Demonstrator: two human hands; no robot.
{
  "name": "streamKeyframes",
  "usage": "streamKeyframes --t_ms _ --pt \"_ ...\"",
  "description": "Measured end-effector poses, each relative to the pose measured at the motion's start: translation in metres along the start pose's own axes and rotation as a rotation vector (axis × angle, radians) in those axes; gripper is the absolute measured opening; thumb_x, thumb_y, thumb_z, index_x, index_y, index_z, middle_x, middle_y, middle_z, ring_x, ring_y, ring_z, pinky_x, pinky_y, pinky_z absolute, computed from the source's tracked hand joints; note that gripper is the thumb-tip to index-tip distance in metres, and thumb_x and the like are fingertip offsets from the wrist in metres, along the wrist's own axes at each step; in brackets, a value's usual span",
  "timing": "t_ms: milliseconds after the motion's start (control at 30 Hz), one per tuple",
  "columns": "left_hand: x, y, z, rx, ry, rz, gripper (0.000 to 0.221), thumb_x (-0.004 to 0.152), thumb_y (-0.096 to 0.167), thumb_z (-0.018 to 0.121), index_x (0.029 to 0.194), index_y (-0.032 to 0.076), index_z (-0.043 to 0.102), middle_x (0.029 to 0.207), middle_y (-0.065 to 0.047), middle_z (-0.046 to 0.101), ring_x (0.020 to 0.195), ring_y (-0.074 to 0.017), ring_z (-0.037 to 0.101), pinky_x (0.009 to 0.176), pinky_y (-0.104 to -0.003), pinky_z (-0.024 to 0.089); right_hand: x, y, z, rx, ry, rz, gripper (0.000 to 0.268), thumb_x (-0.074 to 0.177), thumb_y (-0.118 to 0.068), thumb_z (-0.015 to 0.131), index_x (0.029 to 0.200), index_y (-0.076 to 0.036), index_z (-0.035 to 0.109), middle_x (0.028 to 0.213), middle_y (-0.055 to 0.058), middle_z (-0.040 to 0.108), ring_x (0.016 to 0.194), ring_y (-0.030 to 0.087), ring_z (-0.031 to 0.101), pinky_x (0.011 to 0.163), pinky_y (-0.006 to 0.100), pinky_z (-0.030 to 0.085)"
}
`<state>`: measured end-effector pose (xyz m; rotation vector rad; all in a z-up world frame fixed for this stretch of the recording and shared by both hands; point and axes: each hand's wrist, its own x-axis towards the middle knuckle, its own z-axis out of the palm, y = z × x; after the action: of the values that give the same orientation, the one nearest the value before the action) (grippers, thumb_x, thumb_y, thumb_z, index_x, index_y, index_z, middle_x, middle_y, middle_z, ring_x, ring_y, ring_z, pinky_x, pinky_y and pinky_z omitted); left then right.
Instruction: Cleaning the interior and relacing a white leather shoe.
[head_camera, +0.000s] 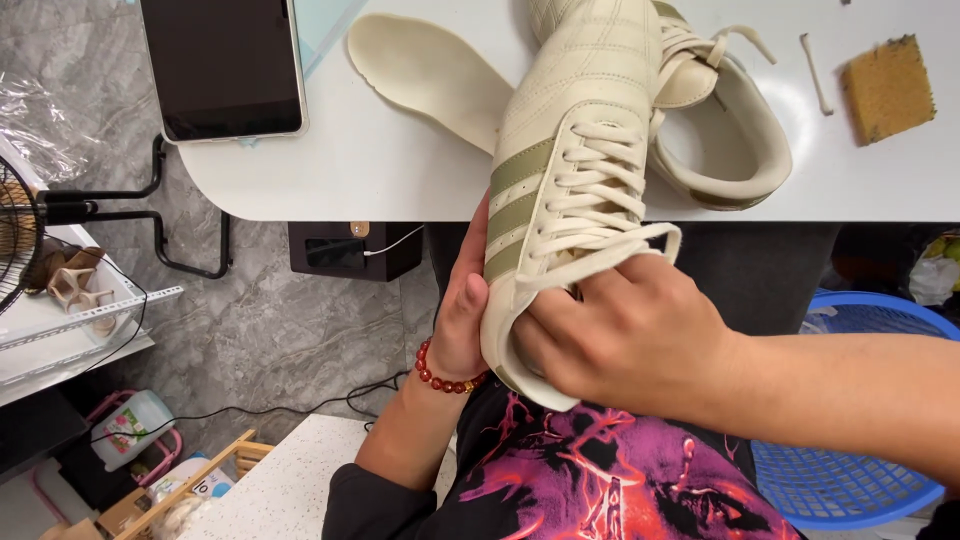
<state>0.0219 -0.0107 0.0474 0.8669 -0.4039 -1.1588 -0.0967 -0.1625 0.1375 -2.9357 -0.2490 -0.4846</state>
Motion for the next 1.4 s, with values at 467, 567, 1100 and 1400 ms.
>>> streamKeyframes --t_ms 467,567,1100,1400 --pt "-0.008 0.010 -0.010 -0.018 0.072 0.070 0.100 0.101 0.053 0.067 0.170 0.004 0.014 0.168 -0.015 0.036 0.155 -0.0258 0.038 0.131 -0.042 0.032 -0.008 0.011 -0.020 0.119 0.173 -0.100 0.039 0.062 -0.018 0.062 0.094 -0.003 0.078 0.102 0.008 0.071 0.089 0.024 0.066 0.086 0.042 0.054" --pt "-0.006 0.014 -0.006 0.004 0.070 0.074 0.101 0.101 0.053 0.068 0.170 0.004 0.013 0.168 -0.015 0.035 0.155 -0.0244 0.037 0.132 -0.041 0.031 -0.009 0.007 -0.022 0.063 0.000 -0.064 0.025 0.073 -0.023 0.065 0.090 -0.008 0.076 0.102 0.007 0.068 0.104 0.027 0.065 0.102 0.051 0.047" --pt "-0.004 0.019 0.011 0.022 0.137 0.121 0.100 0.103 0.050 0.064 0.169 0.004 0.004 0.168 -0.018 0.031 0.152 -0.0292 0.038 0.127 -0.045 0.035 -0.010 -0.007 -0.015 0.268 -0.050 0.216 0.025 0.092 -0.038 0.064 0.090 -0.014 0.074 0.113 0.001 0.073 0.112 0.020 0.060 0.108 0.066 0.027" --pt "0.001 0.017 0.011 0.070 0.164 0.208 0.097 0.104 0.045 0.065 0.169 0.005 0.006 0.170 -0.018 0.028 0.154 -0.0307 0.038 0.129 -0.046 0.034 -0.013 -0.010 -0.003 0.374 -0.043 0.190 0.073 0.090 -0.062 0.058 0.120 0.004 0.066 0.117 0.019 0.071 0.117 0.030 0.064 0.110 0.074 0.023"
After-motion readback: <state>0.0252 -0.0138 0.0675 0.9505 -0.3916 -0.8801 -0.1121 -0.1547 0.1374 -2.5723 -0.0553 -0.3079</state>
